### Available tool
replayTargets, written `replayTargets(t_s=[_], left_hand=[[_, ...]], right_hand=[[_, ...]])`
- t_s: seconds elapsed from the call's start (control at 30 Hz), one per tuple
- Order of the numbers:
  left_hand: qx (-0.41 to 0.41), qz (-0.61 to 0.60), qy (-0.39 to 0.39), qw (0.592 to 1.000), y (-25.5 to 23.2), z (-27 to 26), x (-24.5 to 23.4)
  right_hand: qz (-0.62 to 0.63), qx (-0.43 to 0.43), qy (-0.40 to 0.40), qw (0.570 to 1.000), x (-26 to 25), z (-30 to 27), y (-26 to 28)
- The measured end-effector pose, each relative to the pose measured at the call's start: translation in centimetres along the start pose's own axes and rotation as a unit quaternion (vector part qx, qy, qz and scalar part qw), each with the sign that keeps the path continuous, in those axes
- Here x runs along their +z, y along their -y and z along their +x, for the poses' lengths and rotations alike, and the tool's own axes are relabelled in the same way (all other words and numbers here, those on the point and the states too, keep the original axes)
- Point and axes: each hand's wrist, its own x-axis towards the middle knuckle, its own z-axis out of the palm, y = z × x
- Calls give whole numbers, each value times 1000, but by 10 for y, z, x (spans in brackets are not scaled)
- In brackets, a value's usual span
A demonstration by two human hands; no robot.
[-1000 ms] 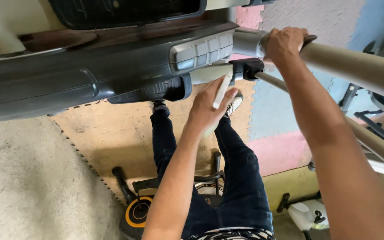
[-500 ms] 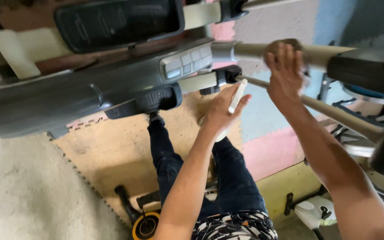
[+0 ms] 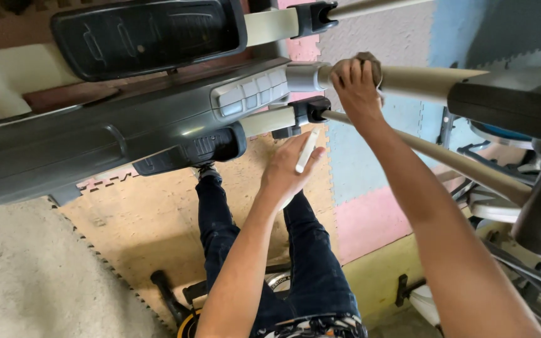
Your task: Wiping down a cross-trainer machine with a spray bottle and a cloth.
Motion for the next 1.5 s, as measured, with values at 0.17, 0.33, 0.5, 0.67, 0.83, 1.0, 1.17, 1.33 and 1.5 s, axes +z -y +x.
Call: replayTargets(t_s=[0.17,0.33,0.5,0.67,0.83,1.0,1.17,1.33,1.5], left_hand=[[31,1,-21,999,0,-6,8],[42,-42,-5,998,-28,-7,-1],[79,-2,-20,997,-5,0,5],[-2,15,25,1000,-1,-3,-15],[-42,23,41,998,16,-8,-11],[-14,0,4,1000,26,-5,17],[-23,-27,-21,999,50,9,69],[24,-13,-102,994,97,23,134],[-61,-110,-131,983,95,8,153]], right_hand=[[-121,58,-53,989,-32,-77,-43],[-115,124,-89,981,-70,-99,-59],[-40,115,5,993,-18,-30,-7],[50,48,-45,997,22,3,36],[42,64,-129,989,46,-51,20],[-17,123,-100,987,-8,-113,-28],[29,80,-96,992,30,-104,9],[196,41,-65,978,43,-101,53],[162,5,58,985,93,-104,87]])
